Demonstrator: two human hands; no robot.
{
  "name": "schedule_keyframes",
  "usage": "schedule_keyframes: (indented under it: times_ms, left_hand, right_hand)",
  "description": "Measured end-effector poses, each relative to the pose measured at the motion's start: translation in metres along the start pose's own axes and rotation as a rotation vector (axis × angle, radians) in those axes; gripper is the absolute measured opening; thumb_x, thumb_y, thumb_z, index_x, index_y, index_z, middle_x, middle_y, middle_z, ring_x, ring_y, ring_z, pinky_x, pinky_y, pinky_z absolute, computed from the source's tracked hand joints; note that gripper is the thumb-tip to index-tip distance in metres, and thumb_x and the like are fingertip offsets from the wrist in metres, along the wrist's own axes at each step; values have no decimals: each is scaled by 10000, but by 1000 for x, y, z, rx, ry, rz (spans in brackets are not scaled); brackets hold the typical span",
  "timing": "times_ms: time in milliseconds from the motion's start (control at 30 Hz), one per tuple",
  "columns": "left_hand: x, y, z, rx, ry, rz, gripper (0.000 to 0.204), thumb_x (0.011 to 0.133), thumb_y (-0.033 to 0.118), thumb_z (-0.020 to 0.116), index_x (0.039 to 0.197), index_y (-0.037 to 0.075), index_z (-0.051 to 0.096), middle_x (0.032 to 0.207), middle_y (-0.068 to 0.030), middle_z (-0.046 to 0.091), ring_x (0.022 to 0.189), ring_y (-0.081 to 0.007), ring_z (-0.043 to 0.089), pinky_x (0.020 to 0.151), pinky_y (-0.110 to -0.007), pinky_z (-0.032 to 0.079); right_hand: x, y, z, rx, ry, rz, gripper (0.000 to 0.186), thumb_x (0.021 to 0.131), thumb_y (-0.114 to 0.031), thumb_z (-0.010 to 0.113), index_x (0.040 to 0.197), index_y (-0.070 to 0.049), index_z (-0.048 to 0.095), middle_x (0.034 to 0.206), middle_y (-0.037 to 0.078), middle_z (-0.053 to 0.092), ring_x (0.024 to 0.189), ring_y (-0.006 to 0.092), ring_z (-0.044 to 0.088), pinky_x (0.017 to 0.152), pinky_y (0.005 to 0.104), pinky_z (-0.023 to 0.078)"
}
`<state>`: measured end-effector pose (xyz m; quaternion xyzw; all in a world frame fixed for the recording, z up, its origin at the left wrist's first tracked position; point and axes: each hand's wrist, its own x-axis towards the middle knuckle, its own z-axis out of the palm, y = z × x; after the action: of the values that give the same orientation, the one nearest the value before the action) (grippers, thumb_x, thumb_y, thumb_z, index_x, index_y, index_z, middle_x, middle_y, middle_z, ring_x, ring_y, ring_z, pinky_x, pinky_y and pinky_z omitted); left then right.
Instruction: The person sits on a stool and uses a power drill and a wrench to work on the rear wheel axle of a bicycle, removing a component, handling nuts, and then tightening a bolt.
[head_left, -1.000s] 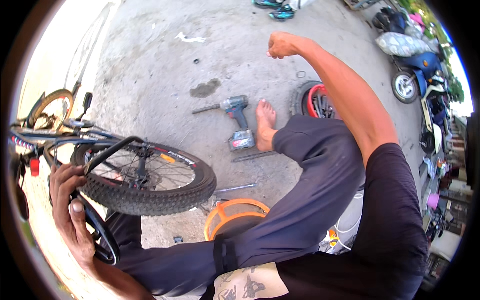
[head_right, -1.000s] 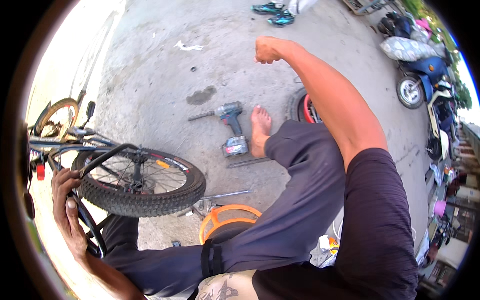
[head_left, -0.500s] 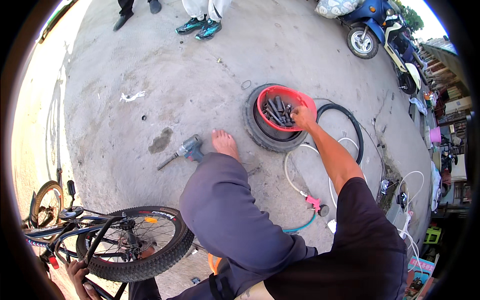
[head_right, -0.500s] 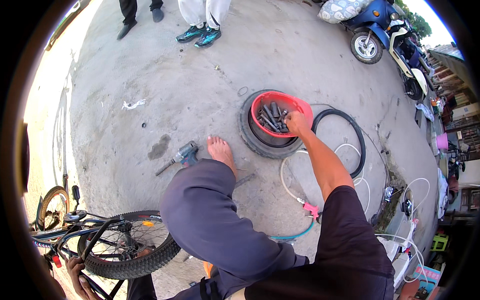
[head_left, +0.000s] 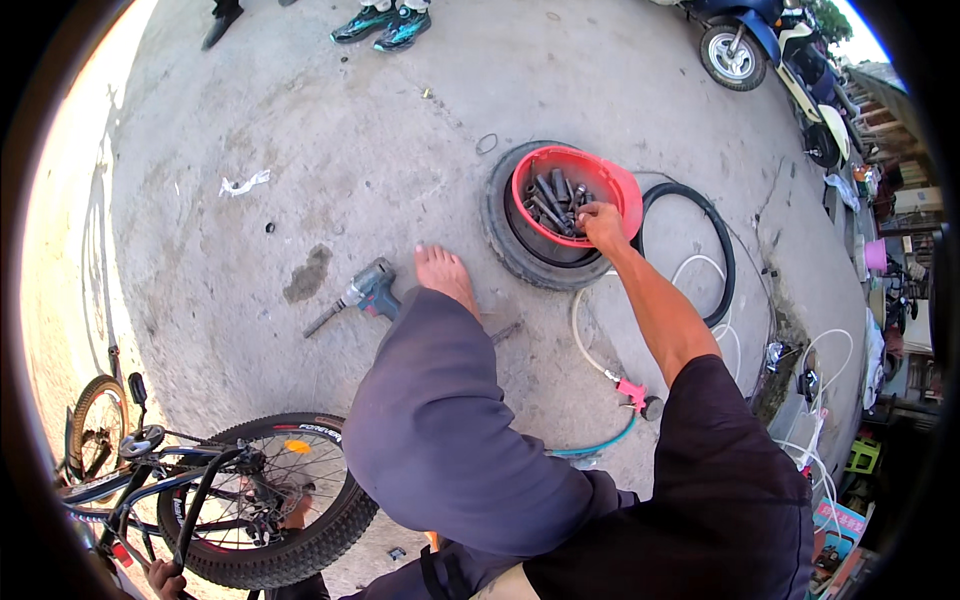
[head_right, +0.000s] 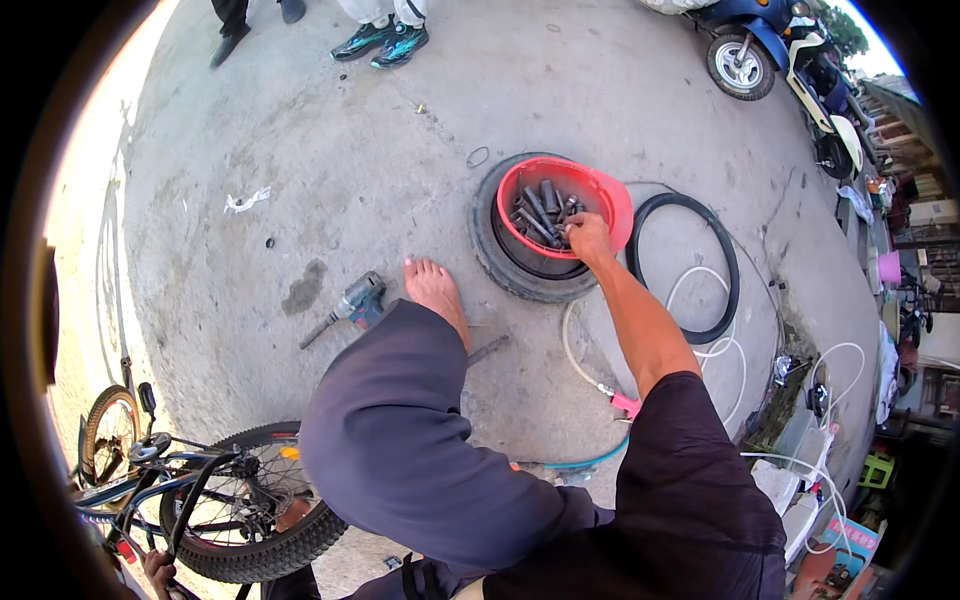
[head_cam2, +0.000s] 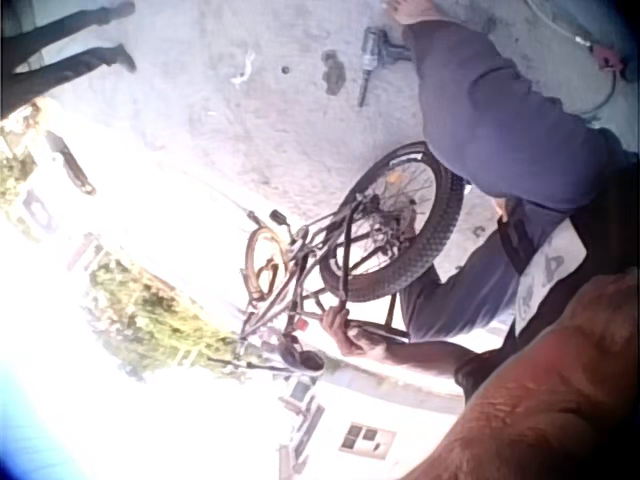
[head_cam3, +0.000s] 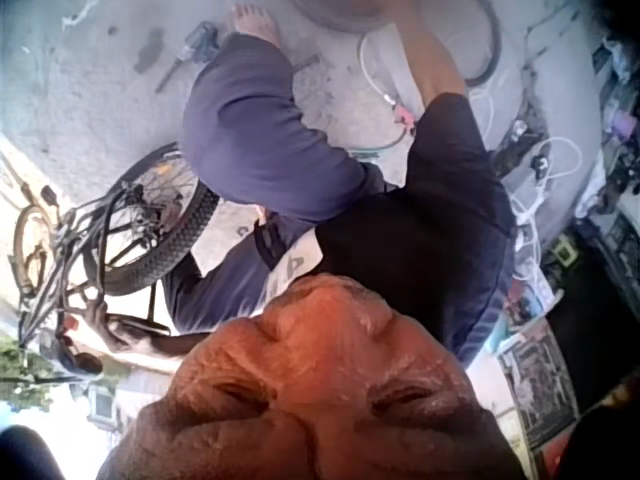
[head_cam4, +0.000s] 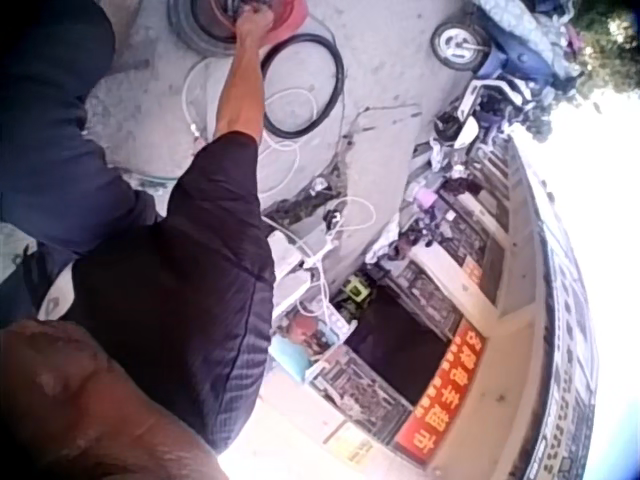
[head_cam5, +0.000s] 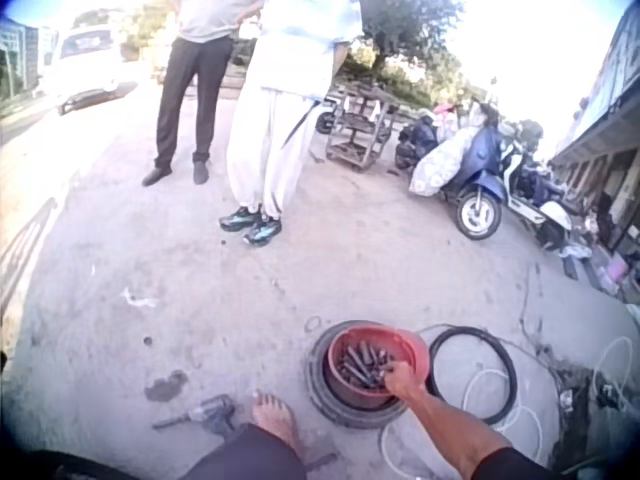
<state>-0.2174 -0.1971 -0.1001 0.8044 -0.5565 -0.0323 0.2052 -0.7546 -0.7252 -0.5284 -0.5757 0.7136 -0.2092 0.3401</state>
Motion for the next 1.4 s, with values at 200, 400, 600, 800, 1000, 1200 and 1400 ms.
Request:
schedule_keyframes:
  times_ms: [200, 400, 600, 800, 1000, 1200, 1400]
  left_hand:
    - [-2, 15, -7, -24, 63, -27, 475, 1055, 339, 458, 1028, -108, 617, 1128, -261, 624, 1076, -380, 595, 978, -506, 453]
    - [5, -30, 7, -81, 71, 136, 511, 1068, 364, 442, 1042, -114, 620, 1130, -256, 644, 1063, -372, 608, 956, -482, 463]
    - [1, -1, 5, -55, 32, -24, 560, 1071, 409, 446, 1053, -120, 627, 1159, -248, 651, 1056, -354, 616, 942, -458, 472]
    - [-1, 1, 6, -103, 63, -45, 561, 1065, 410, 460, 1061, -124, 631, 1173, -243, 645, 1079, -358, 612, 967, -469, 464]
    - [-26, -71, -15, -28, -40, 97, 524, 1056, 404, 452, 1038, -94, 610, 1166, -230, 628, 1137, -362, 571, 1036, -497, 401]
    - [-30, -44, -1, -107, 102, -202, 530, 985, 496, 505, 934, -28, 573, 1083, -199, 624, 1194, -364, 513, 1140, -575, 280]
    - [-16, -26, -2, -69, 135, -237, 558, 947, 574, 577, 850, 24, 579, 945, -137, 664, 1092, -322, 541, 1144, -574, 254]
  right_hand:
    - [-6, -20, 12, 385, 158, -9, 180, 933, -7, 594, 1041, 37, 731, 893, 124, 765, 829, 205, 744, 771, 307, 569]
    - [-30, 1, -32, 303, 148, -6, 170, 940, 27, 586, 1057, 61, 705, 985, 143, 755, 894, 193, 734, 810, 322, 571]
    - [-59, -7, -32, 148, 94, -131, 206, 926, 27, 590, 1098, 56, 698, 996, 159, 753, 952, 227, 732, 862, 335, 561]
    - [-68, -11, -39, -4, 63, -135, 215, 898, -30, 630, 1093, 31, 699, 1022, 182, 745, 971, 283, 729, 872, 383, 551]
    - [-15, -34, -25, -399, 53, -69, 279, 875, -154, 644, 1096, 4, 709, 1079, 261, 720, 1056, 407, 695, 923, 466, 540]
    - [13, -66, 0, -1038, -163, 61, 309, 943, -177, 569, 1191, -73, 722, 1291, 174, 684, 1195, 348, 665, 994, 475, 533]
    - [63, 26, 2, -825, -174, -77, 350, 847, -163, 578, 982, 143, 681, 1117, 353, 676, 1125, 471, 655, 982, 490, 499]
